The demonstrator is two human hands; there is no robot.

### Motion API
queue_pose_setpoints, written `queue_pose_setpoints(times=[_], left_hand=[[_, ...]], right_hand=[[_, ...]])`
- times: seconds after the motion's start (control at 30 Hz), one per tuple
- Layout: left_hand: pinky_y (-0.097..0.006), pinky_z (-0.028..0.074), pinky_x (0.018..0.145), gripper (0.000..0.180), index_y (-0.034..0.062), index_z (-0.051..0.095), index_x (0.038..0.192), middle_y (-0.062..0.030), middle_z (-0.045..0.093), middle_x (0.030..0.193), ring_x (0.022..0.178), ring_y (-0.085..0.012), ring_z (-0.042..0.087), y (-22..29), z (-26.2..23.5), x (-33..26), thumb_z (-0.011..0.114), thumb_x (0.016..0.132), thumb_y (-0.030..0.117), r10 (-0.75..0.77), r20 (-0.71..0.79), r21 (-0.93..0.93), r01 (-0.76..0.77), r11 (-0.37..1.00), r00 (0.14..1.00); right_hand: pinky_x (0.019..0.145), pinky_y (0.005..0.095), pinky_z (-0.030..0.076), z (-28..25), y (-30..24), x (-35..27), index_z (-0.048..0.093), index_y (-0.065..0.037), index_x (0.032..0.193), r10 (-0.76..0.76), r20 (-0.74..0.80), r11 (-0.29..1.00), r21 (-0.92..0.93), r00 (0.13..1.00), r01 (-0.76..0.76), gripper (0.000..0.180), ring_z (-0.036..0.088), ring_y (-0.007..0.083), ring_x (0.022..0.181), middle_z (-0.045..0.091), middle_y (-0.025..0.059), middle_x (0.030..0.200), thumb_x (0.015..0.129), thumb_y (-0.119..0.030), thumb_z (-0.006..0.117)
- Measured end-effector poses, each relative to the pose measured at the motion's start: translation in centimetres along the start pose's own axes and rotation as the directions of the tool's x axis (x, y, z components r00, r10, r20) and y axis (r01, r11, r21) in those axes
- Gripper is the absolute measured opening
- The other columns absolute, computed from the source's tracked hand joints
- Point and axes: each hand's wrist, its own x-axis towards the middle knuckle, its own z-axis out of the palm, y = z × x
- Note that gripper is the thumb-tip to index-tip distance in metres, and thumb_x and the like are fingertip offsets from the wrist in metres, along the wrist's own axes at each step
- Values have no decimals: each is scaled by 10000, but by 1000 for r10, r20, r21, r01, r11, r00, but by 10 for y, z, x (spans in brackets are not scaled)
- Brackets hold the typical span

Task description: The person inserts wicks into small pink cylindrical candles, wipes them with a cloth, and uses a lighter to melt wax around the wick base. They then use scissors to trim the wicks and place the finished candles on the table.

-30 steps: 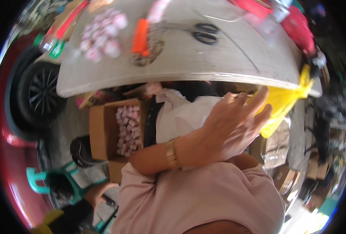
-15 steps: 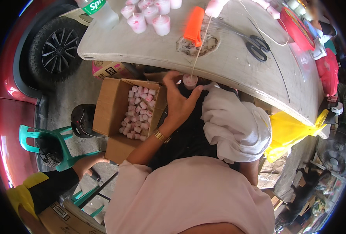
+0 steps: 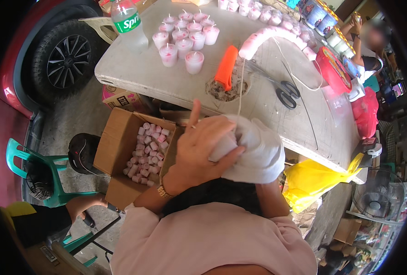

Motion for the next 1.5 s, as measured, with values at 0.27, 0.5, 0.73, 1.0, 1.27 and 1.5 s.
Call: queue_pose_setpoints(times=[0.27,0.5,0.73,1.0,1.27,1.5], left_hand=[[-365,425,988,612,31,505,1203,-103,599,1073,981,-151,601,5,8,4,828,683,22,-284,-95,-558,185,809,954],[-284,442,841,526,31,486,1150,-100,551,1040,933,-134,526,1,39,23,778,713,59,-398,-286,-485,226,845,872],[-350,373,1008,224,70,556,889,-19,616,829,781,-92,580,-5,51,33,715,749,-5,-621,-268,-763,231,604,737],[-555,262,1115,161,66,530,788,-30,612,742,701,-70,560,-20,52,31,690,782,43,-487,-294,-536,280,797,823],[-551,302,1103,107,34,569,750,-32,585,685,648,-73,539,-22,47,34,675,768,28,-494,-289,-550,280,787,820],[-540,302,1108,102,29,572,744,-15,566,661,634,-57,514,-23,45,33,669,770,19,-501,-265,-578,280,767,824]], right_hand=[[930,351,494,3,47,-4,499,12,1249,292,-25,405,909,956,-100,355,593,211,1045,592,121,1170,948,-170,546],[957,334,454,4,49,12,492,-44,1226,168,90,888,418,982,-191,337,557,200,1075,561,85,1170,954,-236,547],[993,346,437,16,56,10,463,-53,1262,370,32,444,872,928,-208,408,544,213,1102,540,92,1202,974,-338,514],[929,338,466,9,44,11,490,-55,1206,201,-46,976,95,979,-196,333,564,184,1048,571,79,1143,967,-278,554],[833,306,477,12,37,16,554,-56,1121,27,-158,961,-266,987,-69,256,584,173,950,589,61,1062,911,-179,634],[762,298,480,14,46,18,608,-43,1012,49,-304,970,-214,951,-119,167,589,172,865,611,67,984,879,-135,646]])
